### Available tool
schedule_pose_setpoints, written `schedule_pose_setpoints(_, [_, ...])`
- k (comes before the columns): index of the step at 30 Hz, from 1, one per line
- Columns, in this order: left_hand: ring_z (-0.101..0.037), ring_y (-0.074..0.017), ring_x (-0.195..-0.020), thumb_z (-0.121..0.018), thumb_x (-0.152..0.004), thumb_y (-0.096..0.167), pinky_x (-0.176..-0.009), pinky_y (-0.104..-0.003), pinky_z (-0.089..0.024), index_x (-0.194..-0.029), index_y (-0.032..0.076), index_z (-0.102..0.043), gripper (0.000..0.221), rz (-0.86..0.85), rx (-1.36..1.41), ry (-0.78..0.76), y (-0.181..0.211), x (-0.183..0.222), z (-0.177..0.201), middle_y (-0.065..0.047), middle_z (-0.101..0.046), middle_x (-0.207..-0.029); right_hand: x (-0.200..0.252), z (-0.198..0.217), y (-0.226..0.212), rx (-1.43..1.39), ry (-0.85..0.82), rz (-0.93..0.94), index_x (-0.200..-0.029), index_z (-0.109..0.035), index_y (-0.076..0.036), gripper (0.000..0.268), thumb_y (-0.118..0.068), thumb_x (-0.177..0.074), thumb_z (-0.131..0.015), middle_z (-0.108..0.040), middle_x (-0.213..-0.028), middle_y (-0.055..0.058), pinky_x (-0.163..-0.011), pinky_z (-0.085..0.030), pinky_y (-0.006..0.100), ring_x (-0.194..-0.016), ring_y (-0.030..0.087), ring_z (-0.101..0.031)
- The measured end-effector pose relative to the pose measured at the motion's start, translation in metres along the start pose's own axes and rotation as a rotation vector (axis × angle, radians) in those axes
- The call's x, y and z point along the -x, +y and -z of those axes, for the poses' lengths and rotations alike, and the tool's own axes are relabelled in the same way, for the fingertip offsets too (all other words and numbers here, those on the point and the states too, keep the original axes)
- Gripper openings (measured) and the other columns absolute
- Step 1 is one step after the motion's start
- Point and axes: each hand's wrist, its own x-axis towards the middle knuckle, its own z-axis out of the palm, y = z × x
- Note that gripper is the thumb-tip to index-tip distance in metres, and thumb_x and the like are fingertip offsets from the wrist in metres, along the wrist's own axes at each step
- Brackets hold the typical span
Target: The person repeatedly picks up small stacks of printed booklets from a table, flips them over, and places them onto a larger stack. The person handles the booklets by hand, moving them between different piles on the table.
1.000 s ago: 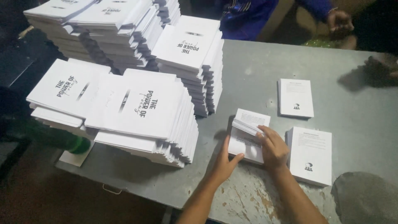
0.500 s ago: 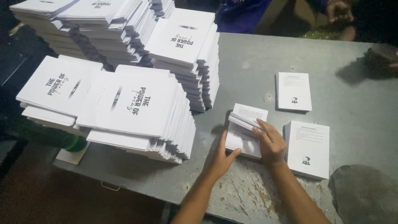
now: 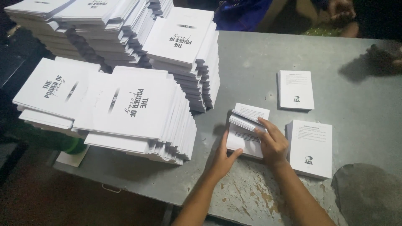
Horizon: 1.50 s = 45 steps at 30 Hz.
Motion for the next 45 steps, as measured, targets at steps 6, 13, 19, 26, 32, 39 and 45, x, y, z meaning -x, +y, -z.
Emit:
schedule_pose_setpoints(6, [-0.017, -0.0399, -0.154, -0.069, -0.098, 0.029, -0.125, -0.053, -0.015, -0.162, 0.001, -0.018, 0.087, -0.076, 0.020, 0.021, -0.006, -0.003, -0.003, -0.030, -0.024, -0.164, 0.002, 0.000, 0.002, 0.007, 0.003, 0.011, -0.100, -0.077, -0.015, 0.008, -0.014, -0.098, -0.070, -0.077, -0.122, 0.013, -0.082, -0.061, 0.035, -0.105, 0.026, -0.074])
schedule_pose_setpoints(13, [-0.020, -0.0357, -0.155, -0.069, -0.098, 0.027, -0.126, -0.050, -0.017, -0.162, 0.003, -0.019, 0.085, -0.100, 0.001, 0.023, -0.001, -0.007, 0.000, -0.025, -0.027, -0.165, 0.007, -0.008, 0.013, 0.040, 0.010, 0.001, -0.107, -0.079, -0.015, 0.014, -0.012, -0.098, -0.069, -0.076, -0.121, 0.015, -0.077, -0.061, 0.037, -0.102, 0.029, -0.075])
schedule_pose_setpoints(19, [-0.020, -0.0351, -0.155, -0.070, -0.098, 0.027, -0.126, -0.049, -0.018, -0.163, 0.004, -0.020, 0.084, -0.095, -0.015, 0.033, -0.011, -0.009, -0.004, -0.024, -0.027, -0.165, 0.007, -0.007, 0.010, 0.073, 0.021, -0.005, -0.113, -0.079, -0.015, 0.018, -0.011, -0.098, -0.069, -0.075, -0.123, 0.017, -0.076, -0.061, 0.034, -0.100, 0.030, -0.075])
schedule_pose_setpoints(26, [-0.018, -0.0358, -0.155, -0.068, -0.098, 0.028, -0.126, -0.051, -0.016, -0.163, 0.004, -0.018, 0.085, -0.065, 0.036, 0.012, -0.002, -0.006, -0.003, -0.024, -0.026, -0.166, 0.001, -0.004, 0.006, 0.118, 0.021, -0.018, -0.105, -0.080, -0.012, 0.012, -0.009, -0.095, -0.073, -0.078, -0.119, 0.015, -0.069, -0.060, 0.029, -0.091, 0.025, -0.077])
schedule_pose_setpoints(32, [-0.017, -0.0360, -0.156, -0.068, -0.098, 0.030, -0.127, -0.051, -0.015, -0.163, 0.005, -0.017, 0.086, -0.055, 0.045, -0.002, 0.000, -0.008, -0.001, -0.025, -0.025, -0.166, 0.004, -0.005, 0.009, 0.109, 0.043, -0.005, -0.104, -0.081, -0.013, 0.013, -0.009, -0.095, -0.073, -0.078, -0.118, 0.015, -0.067, -0.060, 0.030, -0.089, 0.024, -0.077])
schedule_pose_setpoints(39, [-0.017, -0.0393, -0.155, -0.067, -0.099, 0.028, -0.126, -0.054, -0.015, -0.163, 0.003, -0.017, 0.085, -0.086, 0.053, -0.003, 0.001, -0.007, 0.000, -0.027, -0.025, -0.165, -0.003, -0.001, 0.005, 0.144, 0.038, 0.011, -0.109, -0.080, -0.016, 0.016, -0.011, -0.096, -0.073, -0.076, -0.123, 0.015, -0.060, -0.058, 0.027, -0.086, 0.023, -0.077])
schedule_pose_setpoints(45, [-0.017, -0.0398, -0.155, -0.067, -0.098, 0.027, -0.126, -0.054, -0.015, -0.162, 0.002, -0.017, 0.085, -0.101, 0.019, 0.001, 0.001, -0.005, 0.000, -0.027, -0.025, -0.165, -0.018, 0.008, -0.005, 0.132, 0.036, 0.010, -0.105, -0.079, -0.015, 0.013, -0.010, -0.095, -0.072, -0.076, -0.123, 0.017, -0.068, -0.060, 0.032, -0.093, 0.028, -0.075])
